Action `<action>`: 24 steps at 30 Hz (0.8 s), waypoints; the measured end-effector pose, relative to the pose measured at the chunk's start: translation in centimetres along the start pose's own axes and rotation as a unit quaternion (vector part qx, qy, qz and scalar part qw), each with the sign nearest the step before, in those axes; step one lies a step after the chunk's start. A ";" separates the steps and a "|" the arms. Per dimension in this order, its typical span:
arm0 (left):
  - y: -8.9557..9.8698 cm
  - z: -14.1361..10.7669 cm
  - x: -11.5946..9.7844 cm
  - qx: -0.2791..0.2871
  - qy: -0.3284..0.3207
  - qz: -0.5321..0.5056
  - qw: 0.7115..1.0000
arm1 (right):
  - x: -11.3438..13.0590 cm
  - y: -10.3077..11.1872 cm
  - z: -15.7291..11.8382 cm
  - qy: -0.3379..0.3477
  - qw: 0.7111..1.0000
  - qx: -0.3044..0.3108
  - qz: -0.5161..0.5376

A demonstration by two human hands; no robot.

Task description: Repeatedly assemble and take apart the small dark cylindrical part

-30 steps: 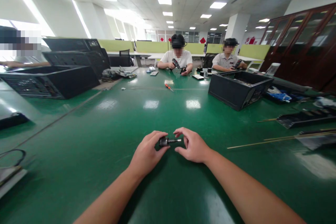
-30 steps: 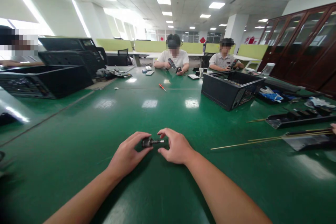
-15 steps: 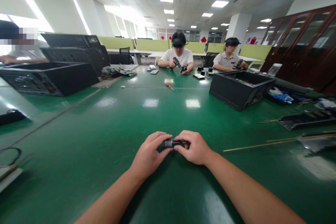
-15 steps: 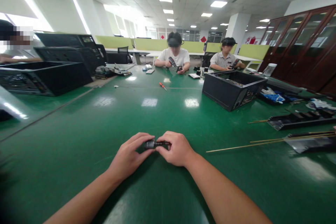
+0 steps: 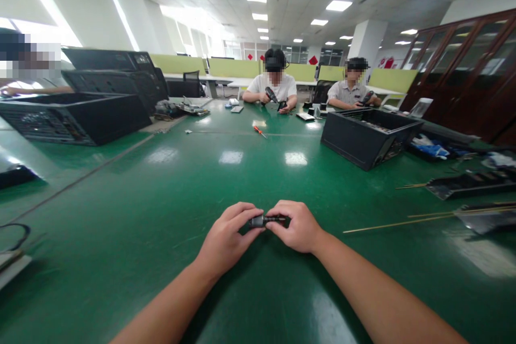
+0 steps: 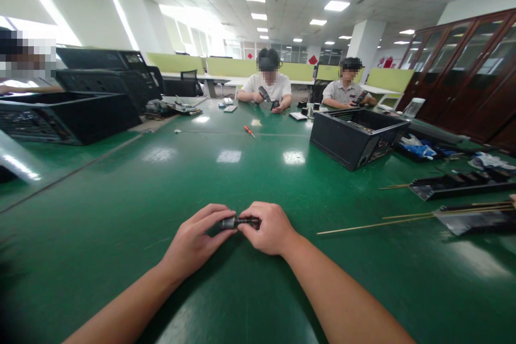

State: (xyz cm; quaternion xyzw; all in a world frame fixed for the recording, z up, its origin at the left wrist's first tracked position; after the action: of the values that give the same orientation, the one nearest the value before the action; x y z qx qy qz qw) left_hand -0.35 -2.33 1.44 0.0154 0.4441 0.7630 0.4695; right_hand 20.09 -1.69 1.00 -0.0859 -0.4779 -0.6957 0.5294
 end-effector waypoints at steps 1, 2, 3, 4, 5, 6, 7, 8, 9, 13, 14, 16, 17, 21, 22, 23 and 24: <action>0.1 0.0 -0.1 0.000 0.000 0.002 1.000 | 0.0 0.0 0.0 0.002 1.000 0.001 0.001; 0.1 -0.1 -0.1 -0.001 -0.001 0.004 1.000 | 0.1 0.0 0.0 0.002 1.000 0.001 0.002; 0.1 -0.1 -0.1 -0.001 -0.001 0.005 1.000 | 0.1 0.0 0.0 0.002 1.000 0.001 0.002; 0.2 -0.1 -0.2 -0.001 -0.002 0.006 1.000 | 0.1 0.0 0.0 0.001 1.000 0.001 0.001; 0.2 -0.1 -0.2 -0.001 -0.002 0.006 1.000 | 0.1 0.0 0.0 0.000 1.000 0.001 0.000; 0.2 -0.1 -0.1 -0.001 -0.001 0.007 1.000 | 0.1 0.0 0.1 0.000 1.000 0.002 0.000; 0.2 -0.1 -0.1 -0.002 -0.001 0.008 1.000 | 0.1 0.0 0.1 0.000 1.000 0.002 0.001; 0.2 -0.1 -0.1 -0.003 -0.001 0.010 1.000 | 0.1 0.1 0.1 0.000 1.000 0.003 0.002; 0.2 -0.1 -0.1 -0.004 -0.001 0.012 1.000 | 0.1 0.1 0.1 0.000 1.000 0.004 0.002; 0.2 -0.1 -0.1 -0.007 -0.009 0.015 1.000 | 0.2 0.2 0.0 -0.002 1.000 0.002 -0.001; 0.3 -0.1 -0.1 -0.008 -0.010 0.014 1.000 | 0.2 0.2 0.0 -0.002 1.000 0.001 -0.002; 0.3 -0.1 -0.1 -0.012 -0.012 0.014 1.000 | 0.1 0.2 0.0 -0.001 1.000 0.002 -0.003; 0.3 -0.1 -0.1 -0.014 -0.013 0.015 1.000 | 0.1 0.2 0.0 -0.001 1.000 0.003 -0.004; 0.4 -0.1 -0.2 -0.018 -0.012 0.024 0.999 | -0.1 0.2 0.0 -0.005 1.000 0.008 -0.003; 0.5 -0.1 -0.2 -0.018 -0.011 0.025 0.999 | -0.1 0.2 0.0 -0.006 1.000 0.008 -0.001; 0.5 -0.1 -0.2 -0.018 -0.010 0.026 0.999 | -0.1 0.2 0.0 -0.007 1.000 0.008 0.000; 0.5 -0.1 -0.2 -0.017 -0.009 0.026 0.999 | -0.1 0.2 0.0 -0.007 1.000 0.008 0.001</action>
State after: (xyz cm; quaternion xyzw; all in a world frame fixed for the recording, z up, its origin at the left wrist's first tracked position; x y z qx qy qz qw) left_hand -0.61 -2.57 1.80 0.0261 0.4259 0.7825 0.4535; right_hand 20.30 -1.60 1.04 -0.0871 -0.4871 -0.6907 0.5273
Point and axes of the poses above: each hand's wrist, its own z-axis towards the middle knuckle, its own y-axis out of the back of the hand, x = y × z, the point moved 1 cm from there along z, towards the middle knuckle, and after that the axes turned 1 degree about -z, right-handed, at the moved point
